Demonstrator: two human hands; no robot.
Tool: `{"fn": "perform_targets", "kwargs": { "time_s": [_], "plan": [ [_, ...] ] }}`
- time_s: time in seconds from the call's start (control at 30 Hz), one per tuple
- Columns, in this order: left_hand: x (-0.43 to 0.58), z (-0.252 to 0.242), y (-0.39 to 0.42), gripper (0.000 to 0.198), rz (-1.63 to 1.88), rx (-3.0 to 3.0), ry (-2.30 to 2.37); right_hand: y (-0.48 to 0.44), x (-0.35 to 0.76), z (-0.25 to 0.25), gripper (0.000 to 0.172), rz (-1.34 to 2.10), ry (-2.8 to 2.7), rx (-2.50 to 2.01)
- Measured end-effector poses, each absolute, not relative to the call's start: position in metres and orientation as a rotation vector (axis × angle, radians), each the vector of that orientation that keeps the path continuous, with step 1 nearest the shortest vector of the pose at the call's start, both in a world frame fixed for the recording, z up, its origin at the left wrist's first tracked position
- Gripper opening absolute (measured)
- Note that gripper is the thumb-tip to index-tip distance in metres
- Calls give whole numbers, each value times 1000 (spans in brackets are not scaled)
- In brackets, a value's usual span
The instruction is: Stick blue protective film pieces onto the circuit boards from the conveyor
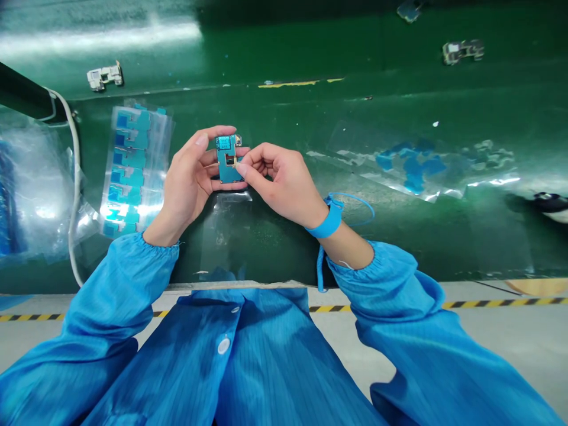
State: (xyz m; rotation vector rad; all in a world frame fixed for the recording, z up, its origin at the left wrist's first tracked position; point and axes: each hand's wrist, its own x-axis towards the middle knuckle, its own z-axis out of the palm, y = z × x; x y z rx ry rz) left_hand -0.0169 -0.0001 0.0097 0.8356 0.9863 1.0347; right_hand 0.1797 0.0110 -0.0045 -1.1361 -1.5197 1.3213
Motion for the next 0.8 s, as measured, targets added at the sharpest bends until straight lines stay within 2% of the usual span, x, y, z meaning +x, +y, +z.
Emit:
{"fn": "perform_targets", "kwargs": {
  "time_s": [0.4,0.8],
  "plan": [
    [-16,11,0,52,1021,844,1021,11,180,-5,35,1337,-1482,-1109],
    [-17,10,0,49,1022,828,1003,11,179,-2,43,1333,-1507,-1120]
  ]
}}
